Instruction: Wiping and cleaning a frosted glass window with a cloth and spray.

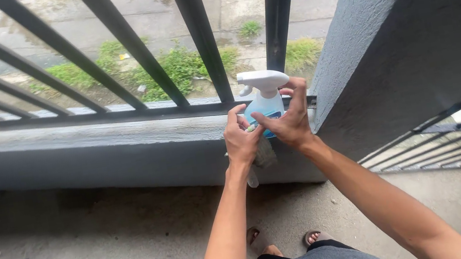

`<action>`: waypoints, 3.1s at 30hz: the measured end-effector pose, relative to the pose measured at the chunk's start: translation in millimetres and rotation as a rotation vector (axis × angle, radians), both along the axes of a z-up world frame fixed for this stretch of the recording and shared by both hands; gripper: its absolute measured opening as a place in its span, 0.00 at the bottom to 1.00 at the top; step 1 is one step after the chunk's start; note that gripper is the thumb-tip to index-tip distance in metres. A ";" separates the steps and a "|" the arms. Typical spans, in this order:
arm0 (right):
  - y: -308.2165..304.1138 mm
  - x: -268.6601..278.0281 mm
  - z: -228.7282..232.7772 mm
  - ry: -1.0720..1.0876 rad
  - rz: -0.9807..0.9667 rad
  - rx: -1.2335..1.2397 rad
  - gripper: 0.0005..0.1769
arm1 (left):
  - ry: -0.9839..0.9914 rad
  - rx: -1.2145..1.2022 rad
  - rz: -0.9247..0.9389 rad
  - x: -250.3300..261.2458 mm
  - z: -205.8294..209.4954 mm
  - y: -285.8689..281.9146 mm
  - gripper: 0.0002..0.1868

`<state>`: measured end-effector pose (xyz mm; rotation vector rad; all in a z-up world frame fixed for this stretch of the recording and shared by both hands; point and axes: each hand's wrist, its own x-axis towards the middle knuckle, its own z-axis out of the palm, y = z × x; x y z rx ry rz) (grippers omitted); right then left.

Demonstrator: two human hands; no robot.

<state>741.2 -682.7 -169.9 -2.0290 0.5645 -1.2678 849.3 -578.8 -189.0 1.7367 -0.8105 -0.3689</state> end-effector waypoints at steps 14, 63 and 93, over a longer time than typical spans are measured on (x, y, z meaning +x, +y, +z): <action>70.7 -55.6 -14.8 -0.070 0.456 0.109 0.14 | -0.012 0.034 0.541 -111.2 2.5 96.3 0.12; 930.6 -766.1 158.4 1.171 2.889 0.285 0.23 | -0.055 0.263 2.252 -1105.4 150.0 799.6 0.10; 1336.2 -840.7 249.1 1.484 2.437 0.769 0.34 | -0.018 0.034 2.173 -1105.7 263.7 1290.1 0.17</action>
